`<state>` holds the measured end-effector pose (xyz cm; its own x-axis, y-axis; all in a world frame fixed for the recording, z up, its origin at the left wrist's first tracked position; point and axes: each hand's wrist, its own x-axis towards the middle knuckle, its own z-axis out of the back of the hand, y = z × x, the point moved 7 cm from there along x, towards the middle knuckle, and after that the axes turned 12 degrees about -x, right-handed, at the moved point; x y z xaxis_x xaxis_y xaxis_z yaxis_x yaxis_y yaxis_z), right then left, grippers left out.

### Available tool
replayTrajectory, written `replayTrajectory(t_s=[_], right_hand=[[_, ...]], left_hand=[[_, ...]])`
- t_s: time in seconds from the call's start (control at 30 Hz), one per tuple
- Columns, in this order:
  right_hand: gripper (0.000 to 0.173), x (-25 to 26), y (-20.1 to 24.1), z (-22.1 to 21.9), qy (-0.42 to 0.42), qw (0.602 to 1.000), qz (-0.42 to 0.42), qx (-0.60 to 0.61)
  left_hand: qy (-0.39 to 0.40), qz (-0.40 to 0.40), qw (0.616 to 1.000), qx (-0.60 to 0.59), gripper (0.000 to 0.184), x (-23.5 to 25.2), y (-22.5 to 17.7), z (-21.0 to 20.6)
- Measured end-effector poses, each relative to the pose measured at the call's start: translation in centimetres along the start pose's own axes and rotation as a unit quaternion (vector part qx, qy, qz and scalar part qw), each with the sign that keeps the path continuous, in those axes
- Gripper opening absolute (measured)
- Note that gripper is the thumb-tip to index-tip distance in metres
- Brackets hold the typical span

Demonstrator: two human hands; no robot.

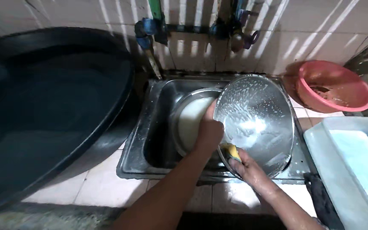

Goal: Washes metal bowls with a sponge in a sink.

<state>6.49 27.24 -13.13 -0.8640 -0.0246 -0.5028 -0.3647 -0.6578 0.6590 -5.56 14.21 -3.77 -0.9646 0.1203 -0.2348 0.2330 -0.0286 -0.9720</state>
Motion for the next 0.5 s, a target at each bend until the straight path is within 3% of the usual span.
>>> replayTrajectory(t_s=[0.07, 0.13, 0.2, 0.27, 0.33, 0.4, 0.5], right_hand=[[0.055, 1.0, -2.3, 1.2, 0.016, 0.993, 0.0, -0.115], [0.05, 2.9, -5.4, 4.9, -0.02, 0.941, -0.016, -0.337], [0.05, 4.9, -7.2, 8.3, -0.09, 0.886, -0.039, -0.454], [0.058, 6.4, -6.7, 8.8, -0.162, 0.884, -0.067, -0.433], [0.07, 6.8, -4.6, 6.4, -0.202, 0.924, -0.081, -0.314], [0.071, 6.8, -1.5, 2.7, -0.181, 0.96, -0.017, -0.211], [0.063, 8.2, 3.3, 1.3, -0.174, 0.952, 0.118, -0.222]], left_hand=[[-0.002, 0.006, 0.999, 0.053, 0.079, 0.0, 0.3, 0.7], [0.003, -0.001, 0.997, 0.071, 0.076, 0.3, 0.5, 0.9], [0.009, -0.005, 0.997, 0.076, 0.073, 0.2, 0.4, 0.6], [0.006, 0.003, 0.997, 0.081, 0.072, -0.1, 0.3, 0.2], [-0.002, 0.017, 0.997, 0.071, 0.07, -0.1, 0.4, 0.0], [-0.004, 0.025, 0.998, 0.059, 0.068, 0.0, 0.7, 0.1], [-0.013, 0.044, 0.997, 0.07, 0.071, 0.0, 0.8, 0.1]])
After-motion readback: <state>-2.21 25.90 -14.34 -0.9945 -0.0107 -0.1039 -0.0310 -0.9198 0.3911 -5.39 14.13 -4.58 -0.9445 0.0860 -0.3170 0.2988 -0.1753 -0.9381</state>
